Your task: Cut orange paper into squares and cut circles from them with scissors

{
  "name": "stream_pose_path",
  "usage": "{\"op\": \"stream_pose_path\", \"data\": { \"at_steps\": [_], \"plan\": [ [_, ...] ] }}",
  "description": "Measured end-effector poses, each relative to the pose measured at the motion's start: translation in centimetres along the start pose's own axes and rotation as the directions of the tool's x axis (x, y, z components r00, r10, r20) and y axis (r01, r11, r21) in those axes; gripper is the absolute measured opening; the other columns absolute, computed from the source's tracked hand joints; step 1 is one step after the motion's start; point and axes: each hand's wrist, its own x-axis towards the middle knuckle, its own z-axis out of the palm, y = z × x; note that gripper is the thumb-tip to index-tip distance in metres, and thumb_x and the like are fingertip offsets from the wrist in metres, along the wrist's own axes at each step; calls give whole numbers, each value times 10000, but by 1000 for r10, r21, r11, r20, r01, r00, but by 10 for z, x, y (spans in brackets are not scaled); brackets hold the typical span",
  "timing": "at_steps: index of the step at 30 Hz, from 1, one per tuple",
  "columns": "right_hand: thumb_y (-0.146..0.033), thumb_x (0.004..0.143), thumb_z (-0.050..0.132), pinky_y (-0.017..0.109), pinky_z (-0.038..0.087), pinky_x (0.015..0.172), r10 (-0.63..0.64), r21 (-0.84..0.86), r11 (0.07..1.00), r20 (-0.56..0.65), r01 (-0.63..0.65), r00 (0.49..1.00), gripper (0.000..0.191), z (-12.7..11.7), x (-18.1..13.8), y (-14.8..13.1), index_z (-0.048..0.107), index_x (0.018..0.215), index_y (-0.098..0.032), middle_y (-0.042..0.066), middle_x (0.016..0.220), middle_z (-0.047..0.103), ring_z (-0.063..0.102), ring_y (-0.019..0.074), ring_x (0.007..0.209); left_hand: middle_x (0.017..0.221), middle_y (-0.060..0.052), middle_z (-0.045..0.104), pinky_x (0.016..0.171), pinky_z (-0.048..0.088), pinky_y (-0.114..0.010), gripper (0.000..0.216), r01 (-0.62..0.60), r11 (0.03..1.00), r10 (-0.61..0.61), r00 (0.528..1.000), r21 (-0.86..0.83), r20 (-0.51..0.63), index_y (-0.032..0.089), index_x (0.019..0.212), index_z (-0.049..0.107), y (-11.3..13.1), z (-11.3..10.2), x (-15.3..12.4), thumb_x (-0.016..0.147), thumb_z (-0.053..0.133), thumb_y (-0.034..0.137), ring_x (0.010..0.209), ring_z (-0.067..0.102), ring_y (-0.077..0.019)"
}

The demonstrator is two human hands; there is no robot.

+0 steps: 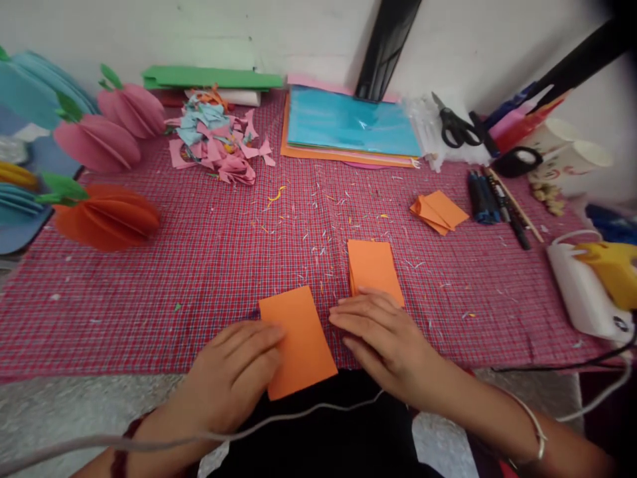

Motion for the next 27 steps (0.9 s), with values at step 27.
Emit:
{"op": "stream_pose_path", "data": {
  "at_steps": [27],
  "plan": [
    [-87,916,467,396,498,876,-35,-24,999,26,35,999,230,4,34,-12,589,1090,-174,86,1047,679,605,206,983,861,-45,615,687,479,-313,242,33,986,-79,953,162,292,170,1027,634,-26,-13,23,913,433,98,761,524,-186]
  ]
}}
